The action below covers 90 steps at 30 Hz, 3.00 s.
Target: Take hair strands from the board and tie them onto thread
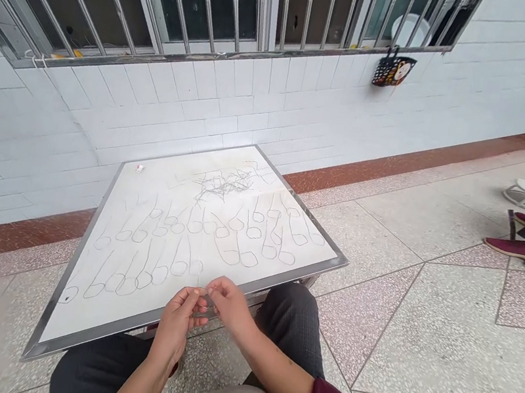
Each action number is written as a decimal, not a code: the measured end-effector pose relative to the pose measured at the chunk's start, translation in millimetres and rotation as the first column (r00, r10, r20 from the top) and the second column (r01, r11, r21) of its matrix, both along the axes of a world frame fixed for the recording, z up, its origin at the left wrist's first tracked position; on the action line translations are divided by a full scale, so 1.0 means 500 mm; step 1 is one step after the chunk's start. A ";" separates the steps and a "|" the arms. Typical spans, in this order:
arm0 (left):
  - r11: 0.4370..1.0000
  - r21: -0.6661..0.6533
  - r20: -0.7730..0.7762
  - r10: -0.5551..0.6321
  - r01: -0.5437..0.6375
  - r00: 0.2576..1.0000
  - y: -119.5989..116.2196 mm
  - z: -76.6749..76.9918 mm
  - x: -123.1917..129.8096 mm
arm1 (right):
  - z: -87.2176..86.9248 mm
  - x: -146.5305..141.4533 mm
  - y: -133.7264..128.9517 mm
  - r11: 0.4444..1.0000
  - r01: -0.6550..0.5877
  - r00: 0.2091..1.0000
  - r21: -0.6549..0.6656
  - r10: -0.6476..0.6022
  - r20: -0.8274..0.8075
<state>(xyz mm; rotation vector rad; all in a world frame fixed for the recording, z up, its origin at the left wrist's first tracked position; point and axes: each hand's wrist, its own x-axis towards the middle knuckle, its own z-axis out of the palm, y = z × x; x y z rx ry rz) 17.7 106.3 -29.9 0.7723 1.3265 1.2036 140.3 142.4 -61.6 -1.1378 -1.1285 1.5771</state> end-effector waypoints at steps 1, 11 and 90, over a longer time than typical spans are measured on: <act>1.000 -0.005 0.002 -0.010 0.010 1.000 0.003 -0.002 -0.001 | -0.002 0.001 0.005 1.000 0.001 1.000 -0.009 -0.001 0.000; 0.989 -0.091 -0.034 -0.123 0.120 0.992 -0.012 -0.043 -0.019 | -0.034 0.030 0.102 0.998 0.055 0.979 -0.003 -0.054 0.197; 0.994 0.110 0.035 -0.031 0.027 0.999 0.040 0.025 0.066 | 0.005 0.077 0.002 0.381 -0.278 0.662 0.882 -0.589 0.463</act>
